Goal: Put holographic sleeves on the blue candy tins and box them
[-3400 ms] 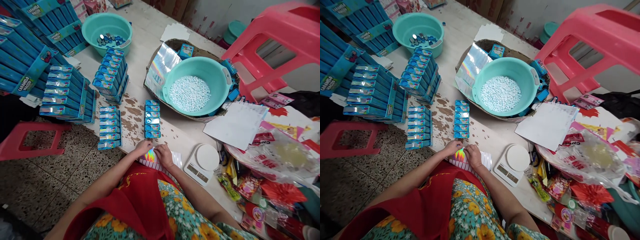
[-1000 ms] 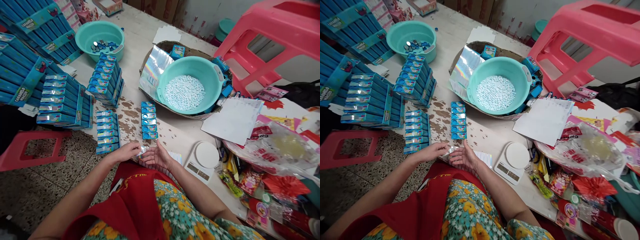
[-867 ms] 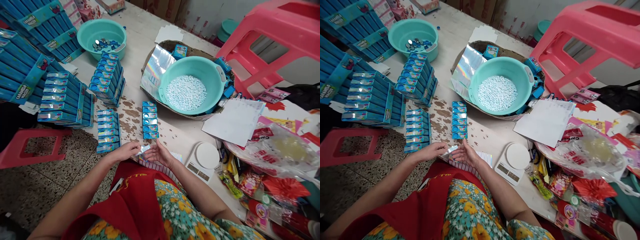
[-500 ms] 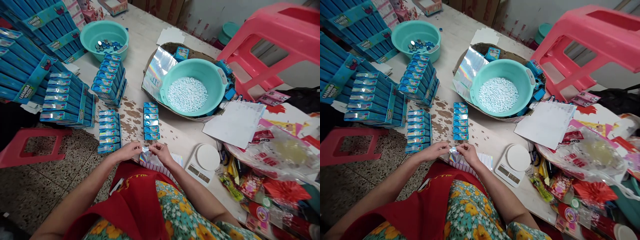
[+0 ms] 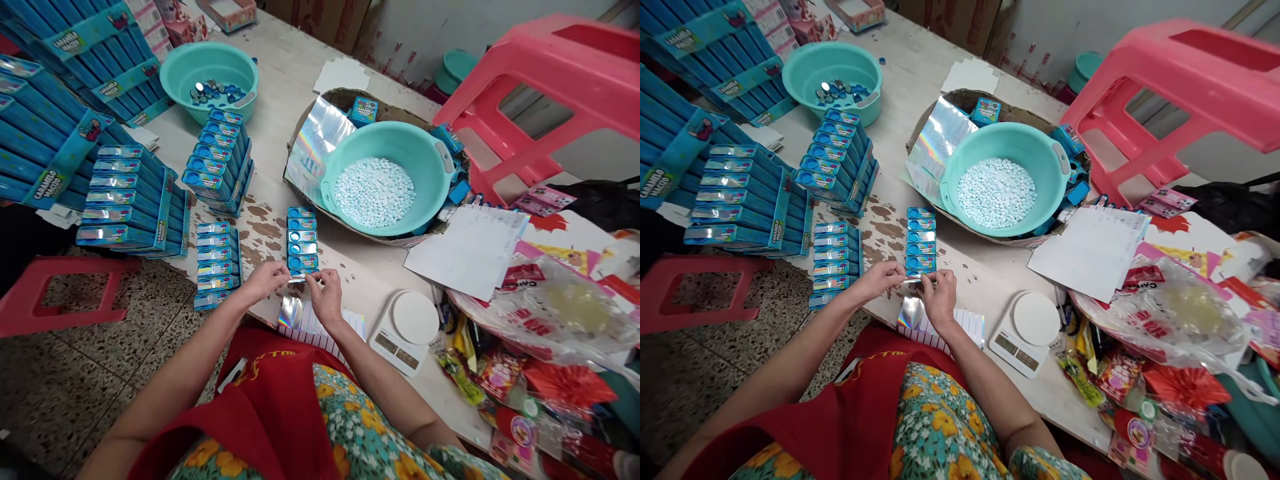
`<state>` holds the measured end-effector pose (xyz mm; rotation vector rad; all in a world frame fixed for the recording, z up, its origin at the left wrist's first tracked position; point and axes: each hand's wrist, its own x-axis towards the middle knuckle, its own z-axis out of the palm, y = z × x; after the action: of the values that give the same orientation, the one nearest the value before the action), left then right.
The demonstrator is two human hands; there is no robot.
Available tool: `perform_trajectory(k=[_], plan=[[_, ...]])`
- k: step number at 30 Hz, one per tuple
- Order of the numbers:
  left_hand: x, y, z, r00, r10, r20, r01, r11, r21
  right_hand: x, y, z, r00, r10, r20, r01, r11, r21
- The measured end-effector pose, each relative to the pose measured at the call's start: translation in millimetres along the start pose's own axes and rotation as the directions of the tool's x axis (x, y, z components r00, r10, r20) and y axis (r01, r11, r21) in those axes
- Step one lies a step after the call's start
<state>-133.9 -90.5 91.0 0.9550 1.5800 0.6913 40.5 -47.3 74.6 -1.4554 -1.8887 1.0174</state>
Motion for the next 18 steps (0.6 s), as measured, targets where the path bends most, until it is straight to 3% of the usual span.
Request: perform_trajectory(k=[7, 11, 14, 18], plan=[[3.4, -3.5, -2.6, 0.99, 0.11, -0.089, -0.09, 0.974, 0.208, 3.3, 5.0, 11.1, 0.998, -0.018, -0.066, 0.013, 0.997, -0.072], [9.2, -10.0, 3.6, 0.989, 0.114, -0.096, -0.089, 0.969, 0.229, 2.8, 7.5, 17.4, 0.995, 0.0, -0.096, -0.004, 0.999, -0.041], [17.0, -22.4, 13.0, 0.984, 0.106, -0.141, -0.074, 0.974, 0.216, 3.3, 11.8, 19.8, 0.986, 0.129, -0.104, -0.119, 0.988, 0.094], [20.7, -43.1, 22.1, 0.955, -0.002, -0.295, 0.099, 0.944, 0.315, 3.3, 20.3, 13.1, 0.939, 0.337, -0.073, -0.29, 0.886, 0.361]])
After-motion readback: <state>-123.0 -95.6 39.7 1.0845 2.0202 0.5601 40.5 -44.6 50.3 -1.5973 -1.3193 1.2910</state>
